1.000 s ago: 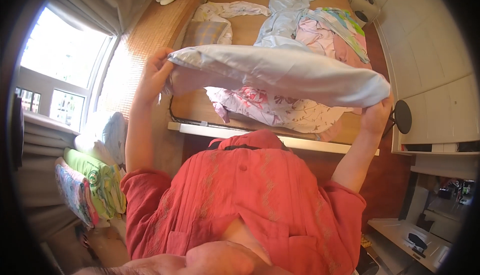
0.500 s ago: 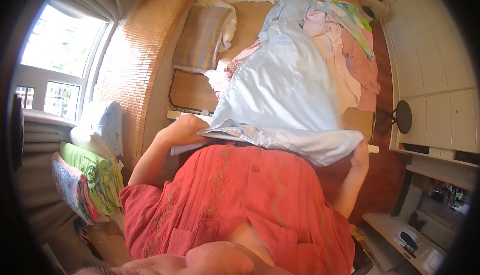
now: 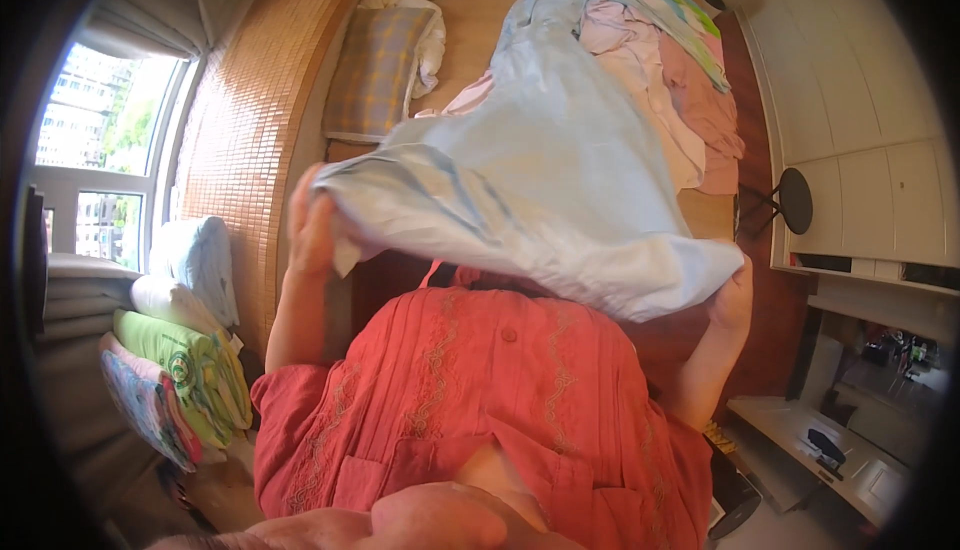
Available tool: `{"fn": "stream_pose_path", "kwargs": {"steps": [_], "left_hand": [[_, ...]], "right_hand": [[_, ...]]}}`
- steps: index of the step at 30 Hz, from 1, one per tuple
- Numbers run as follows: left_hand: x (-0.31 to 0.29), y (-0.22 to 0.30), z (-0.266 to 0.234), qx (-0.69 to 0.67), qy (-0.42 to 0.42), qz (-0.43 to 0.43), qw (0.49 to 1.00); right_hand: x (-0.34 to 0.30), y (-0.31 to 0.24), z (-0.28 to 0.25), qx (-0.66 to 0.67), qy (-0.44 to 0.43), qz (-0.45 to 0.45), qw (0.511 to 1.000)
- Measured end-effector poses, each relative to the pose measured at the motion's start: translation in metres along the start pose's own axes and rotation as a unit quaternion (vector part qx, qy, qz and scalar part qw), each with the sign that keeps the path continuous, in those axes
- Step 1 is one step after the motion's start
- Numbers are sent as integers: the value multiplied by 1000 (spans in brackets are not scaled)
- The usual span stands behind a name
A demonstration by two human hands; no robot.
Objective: The person folds a blue shirt and a floral-patterned cloth on a bed, handling them one at a time.
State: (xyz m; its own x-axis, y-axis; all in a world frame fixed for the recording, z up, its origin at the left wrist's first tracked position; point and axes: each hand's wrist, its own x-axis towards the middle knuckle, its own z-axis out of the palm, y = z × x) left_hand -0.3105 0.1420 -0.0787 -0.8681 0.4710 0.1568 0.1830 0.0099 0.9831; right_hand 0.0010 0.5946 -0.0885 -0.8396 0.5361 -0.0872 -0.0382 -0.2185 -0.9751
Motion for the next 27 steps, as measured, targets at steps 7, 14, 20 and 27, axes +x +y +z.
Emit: {"fn": "stream_pose_path", "kwargs": {"steps": [7, 14, 20, 27], "left_hand": [[-50, 72, -57, 198, 561, 4, 804], [-51, 57, -106, 201, 428, 173, 864], [-23, 7, -132, 269, 367, 85, 887], [7, -49, -41, 507, 2, 59, 860]], "right_hand": [[-38, -43, 90, -19, -33, -85, 996], [12, -41, 125, -21, -212, -17, 977], [49, -10, 138, -78, -259, 124, 955], [130, 60, 229, 15, -248, 144, 958]]}}
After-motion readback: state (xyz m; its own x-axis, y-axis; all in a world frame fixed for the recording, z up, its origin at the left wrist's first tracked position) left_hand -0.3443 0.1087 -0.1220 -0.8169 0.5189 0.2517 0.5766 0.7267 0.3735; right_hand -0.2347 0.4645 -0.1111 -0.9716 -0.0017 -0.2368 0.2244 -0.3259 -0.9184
